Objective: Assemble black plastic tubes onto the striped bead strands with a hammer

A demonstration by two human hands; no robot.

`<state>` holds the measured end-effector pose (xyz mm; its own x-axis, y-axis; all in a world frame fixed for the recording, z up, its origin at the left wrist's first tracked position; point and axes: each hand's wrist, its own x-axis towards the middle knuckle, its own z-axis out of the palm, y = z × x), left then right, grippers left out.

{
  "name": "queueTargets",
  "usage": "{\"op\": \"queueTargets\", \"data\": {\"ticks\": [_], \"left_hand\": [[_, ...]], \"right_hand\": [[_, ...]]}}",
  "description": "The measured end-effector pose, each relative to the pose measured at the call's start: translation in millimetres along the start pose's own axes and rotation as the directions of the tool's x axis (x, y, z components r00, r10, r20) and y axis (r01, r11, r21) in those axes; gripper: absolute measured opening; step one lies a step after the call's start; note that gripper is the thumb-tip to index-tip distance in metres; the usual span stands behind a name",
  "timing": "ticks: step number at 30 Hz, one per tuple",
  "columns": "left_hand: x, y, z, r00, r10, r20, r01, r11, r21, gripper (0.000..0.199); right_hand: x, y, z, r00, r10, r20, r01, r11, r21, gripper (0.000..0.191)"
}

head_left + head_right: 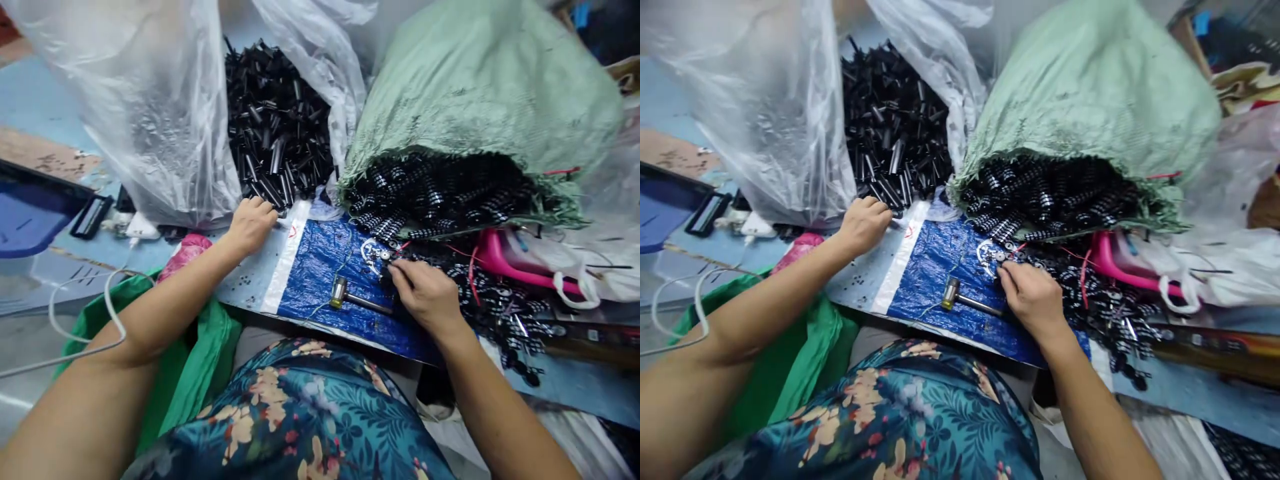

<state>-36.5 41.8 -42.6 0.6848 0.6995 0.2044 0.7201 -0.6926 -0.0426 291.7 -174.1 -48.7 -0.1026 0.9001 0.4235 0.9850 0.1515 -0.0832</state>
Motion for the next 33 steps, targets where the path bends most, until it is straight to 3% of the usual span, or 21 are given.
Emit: {"op": "queueTargets", "data": {"ticks": [2, 4, 5, 7, 9, 11, 13, 14, 16, 19, 22, 24, 26, 28, 29, 31, 33], "left_hand": [[-3, 15, -6.9, 0.99, 0.069, -0.121, -0.078, 0.995, -0.069, 0.019], [-13, 39, -14.6, 0.98, 0.093, -0.175, -0.13, 0.969, -0.209, 0.019], [-19, 51, -17.1, 0.984, 0.066, -0.165, -0.114, 0.945, -0.305, 0.019], [-32, 70, -18.7, 0.993, -0.093, -0.075, 0.041, 0.855, -0.517, 0.024], [-46, 79, -17.1, 0.943, -0.321, 0.093, 0.289, 0.644, -0.709, 0.03], [-56, 82, -15.1, 0.837, -0.463, 0.292, 0.46, 0.307, -0.833, 0.029], [-60, 85, -14.5, 0.763, -0.487, 0.425, 0.482, -0.009, -0.876, 0.024], [-60, 88, -15.0, 0.751, -0.476, 0.458, 0.46, -0.121, -0.88, 0.028], [-56, 97, -17.6, 0.76, -0.433, 0.484, 0.415, -0.249, -0.875, 0.037], [-46, 115, -24.4, 0.809, -0.336, 0.482, 0.386, -0.316, -0.867, 0.037], [-45, 126, -31.2, 0.848, -0.276, 0.452, 0.369, -0.305, -0.878, 0.042], [-51, 126, -33.7, 0.85, -0.259, 0.459, 0.383, -0.293, -0.876, 0.045], [-59, 122, -34.3, 0.836, -0.272, 0.477, 0.394, -0.306, -0.867, 0.046], [-66, 120, -34.2, 0.818, -0.297, 0.493, 0.396, -0.331, -0.857, 0.045], [-68, 120, -34.2, 0.812, -0.305, 0.498, 0.394, -0.343, -0.852, 0.044], [-69, 124, -34.5, 0.81, -0.299, 0.504, 0.394, -0.359, -0.846, 0.042], [-66, 132, -34.5, 0.823, -0.264, 0.503, 0.399, -0.362, -0.842, 0.04]], "right_hand": [[23, 12, 4, 0.999, 0.023, 0.033, -0.017, 0.988, -0.153, 0.024], [47, 19, 9, 0.989, 0.038, 0.14, 0.002, 0.961, -0.276, 0.027], [58, 21, 12, 0.978, 0.05, 0.202, 0.018, 0.946, -0.322, 0.028], [72, 25, 17, 0.949, 0.064, 0.309, 0.06, 0.925, -0.376, 0.027], [76, 31, 20, 0.927, 0.035, 0.374, 0.115, 0.922, -0.37, 0.027], [72, 38, 23, 0.924, -0.017, 0.382, 0.147, 0.938, -0.314, 0.029], [66, 45, 25, 0.941, -0.041, 0.336, 0.126, 0.963, -0.238, 0.031], [63, 47, 26, 0.952, -0.033, 0.303, 0.098, 0.975, -0.202, 0.03], [62, 46, 30, 0.969, 0.019, 0.246, 0.019, 0.988, -0.153, 0.024], [68, 38, 35, 0.964, 0.157, 0.216, -0.121, 0.977, -0.173, 0.02], [71, 32, 35, 0.946, 0.267, 0.184, -0.237, 0.957, -0.17, 0.022], [66, 30, 29, 0.947, 0.296, 0.126, -0.293, 0.955, -0.043, 0.025], [53, 25, 21, 0.933, 0.354, 0.056, -0.358, 0.908, 0.216, 0.031], [36, 16, 14, 0.874, 0.484, 0.035, -0.416, 0.709, 0.569, 0.042], [27, 8, 11, 0.826, 0.558, 0.082, -0.432, 0.533, 0.728, 0.047], [15, -11, 8, 0.725, 0.617, 0.304, -0.45, 0.09, 0.889, 0.049], [11, -32, 7, 0.645, 0.522, 0.559, -0.485, -0.285, 0.827, 0.045]]}}
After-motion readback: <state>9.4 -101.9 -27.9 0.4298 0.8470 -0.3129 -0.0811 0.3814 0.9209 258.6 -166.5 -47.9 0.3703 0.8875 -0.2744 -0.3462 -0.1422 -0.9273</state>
